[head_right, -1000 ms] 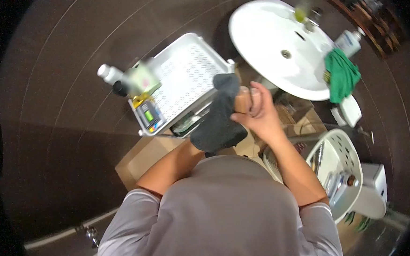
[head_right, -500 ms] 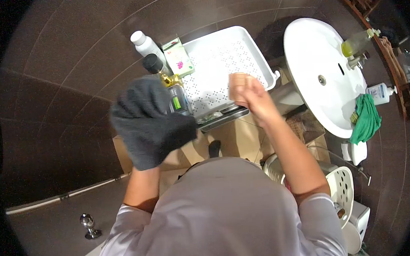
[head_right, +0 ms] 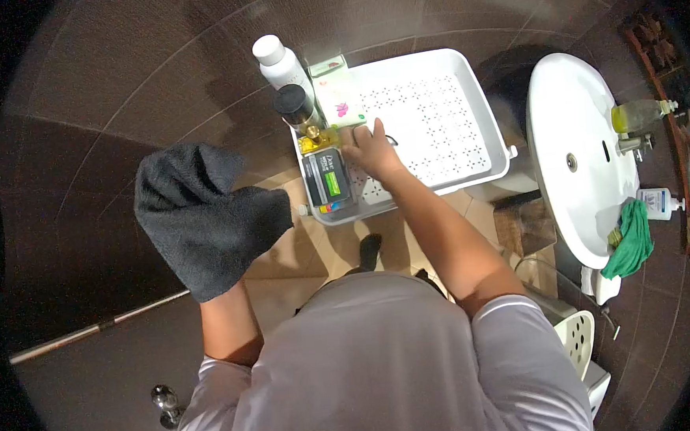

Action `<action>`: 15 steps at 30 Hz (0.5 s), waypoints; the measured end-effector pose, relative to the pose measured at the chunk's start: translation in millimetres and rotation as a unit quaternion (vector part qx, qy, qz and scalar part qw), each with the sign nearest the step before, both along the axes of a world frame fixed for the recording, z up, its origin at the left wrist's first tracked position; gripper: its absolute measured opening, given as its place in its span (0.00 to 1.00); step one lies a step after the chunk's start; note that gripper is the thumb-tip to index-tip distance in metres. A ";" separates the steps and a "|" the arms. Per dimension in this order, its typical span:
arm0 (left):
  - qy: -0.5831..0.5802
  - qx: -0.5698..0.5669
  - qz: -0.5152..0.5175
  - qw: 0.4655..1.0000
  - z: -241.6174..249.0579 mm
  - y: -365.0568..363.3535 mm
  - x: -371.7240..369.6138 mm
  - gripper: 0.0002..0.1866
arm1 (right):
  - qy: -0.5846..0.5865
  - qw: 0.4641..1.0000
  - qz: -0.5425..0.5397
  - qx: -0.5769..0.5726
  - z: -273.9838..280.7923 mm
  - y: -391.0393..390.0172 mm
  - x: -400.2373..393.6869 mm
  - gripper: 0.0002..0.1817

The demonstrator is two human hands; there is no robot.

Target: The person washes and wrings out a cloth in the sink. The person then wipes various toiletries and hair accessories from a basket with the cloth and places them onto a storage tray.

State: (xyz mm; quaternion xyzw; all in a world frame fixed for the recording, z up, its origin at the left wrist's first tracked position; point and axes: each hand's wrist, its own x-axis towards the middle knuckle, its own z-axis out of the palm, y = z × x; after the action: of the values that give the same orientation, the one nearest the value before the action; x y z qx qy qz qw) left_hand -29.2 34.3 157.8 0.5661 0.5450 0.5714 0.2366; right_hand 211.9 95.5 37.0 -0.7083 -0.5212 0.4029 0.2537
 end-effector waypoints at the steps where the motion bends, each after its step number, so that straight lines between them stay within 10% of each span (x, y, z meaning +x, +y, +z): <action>1: -0.007 -0.003 0.002 1.000 -0.8 2.7 -2.9 0.15 | -0.002 1.000 -0.002 -0.003 3.1 -5.6 2.2 0.38; 15: -0.075 -0.036 -0.021 0.996 -3.9 13.7 -13.7 0.17 | 0.033 0.998 -0.039 0.037 -1.3 -1.3 14.2 0.25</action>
State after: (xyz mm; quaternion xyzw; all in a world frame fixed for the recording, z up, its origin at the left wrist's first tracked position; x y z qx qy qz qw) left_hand -42.9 48.0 153.9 0.5243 0.5341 0.5870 0.3086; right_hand 226.1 94.2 35.7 -0.7045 -0.4991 0.3959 0.3126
